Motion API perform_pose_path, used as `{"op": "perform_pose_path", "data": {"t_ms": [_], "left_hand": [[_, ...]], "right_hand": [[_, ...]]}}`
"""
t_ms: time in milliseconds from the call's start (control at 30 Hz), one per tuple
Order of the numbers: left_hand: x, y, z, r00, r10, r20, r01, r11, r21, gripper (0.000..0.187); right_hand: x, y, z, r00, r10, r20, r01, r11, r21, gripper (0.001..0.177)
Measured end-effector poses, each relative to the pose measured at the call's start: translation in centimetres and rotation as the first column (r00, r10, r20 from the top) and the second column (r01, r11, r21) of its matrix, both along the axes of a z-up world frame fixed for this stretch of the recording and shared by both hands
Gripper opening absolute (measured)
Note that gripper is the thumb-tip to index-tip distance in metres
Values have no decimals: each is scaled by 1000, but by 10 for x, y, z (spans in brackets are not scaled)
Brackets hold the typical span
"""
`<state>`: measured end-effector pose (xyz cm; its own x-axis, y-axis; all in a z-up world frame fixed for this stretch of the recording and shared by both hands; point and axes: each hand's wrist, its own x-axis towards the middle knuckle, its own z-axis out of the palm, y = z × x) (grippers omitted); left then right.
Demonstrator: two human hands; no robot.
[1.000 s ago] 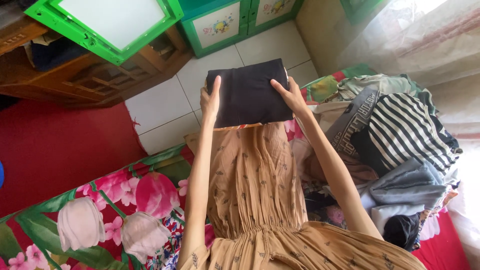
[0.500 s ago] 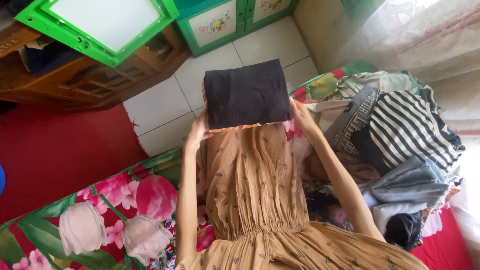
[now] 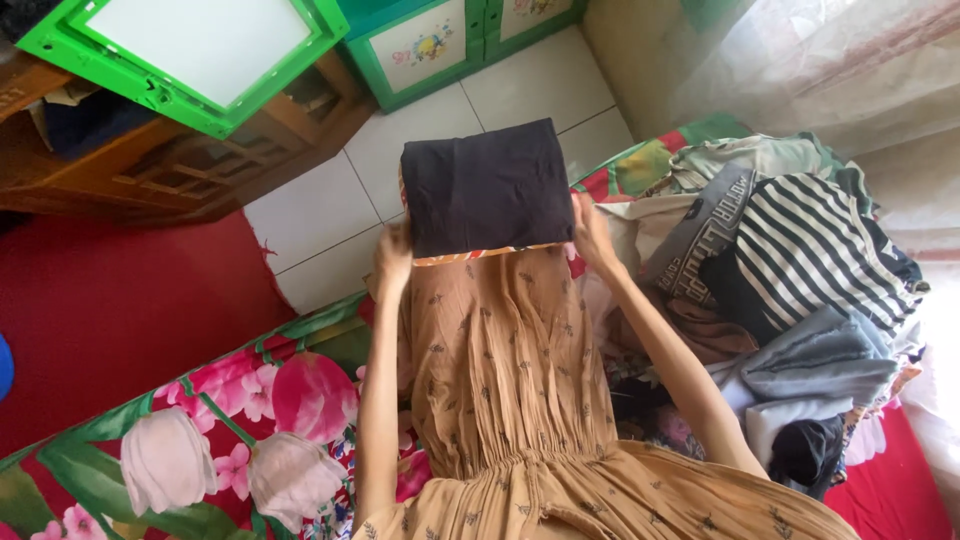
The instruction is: Fold various pieces of laundry and store them inside a closet cabinet.
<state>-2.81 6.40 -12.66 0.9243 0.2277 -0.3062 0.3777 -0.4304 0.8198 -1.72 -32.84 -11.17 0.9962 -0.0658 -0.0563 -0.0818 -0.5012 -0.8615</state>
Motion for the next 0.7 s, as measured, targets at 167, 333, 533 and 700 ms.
{"op": "perform_pose_path", "data": {"t_ms": [167,333,533,700], "left_hand": [[17,-3,76,960,167,225,-168,986,-17,54],[36,-29,114,995,67,75,-69,997,33,69],[44,-51,94,999,31,-11,-28,978,205,85],[22,-65,86,927,35,373,-111,976,186,85]], "right_hand": [[10,20,73,961,-176,213,152,980,127,47],[20,34,83,991,-123,61,118,989,87,48],[28,61,123,988,-68,139,69,998,-4,44],[25,73,146,962,-26,270,8,998,65,44]]}}
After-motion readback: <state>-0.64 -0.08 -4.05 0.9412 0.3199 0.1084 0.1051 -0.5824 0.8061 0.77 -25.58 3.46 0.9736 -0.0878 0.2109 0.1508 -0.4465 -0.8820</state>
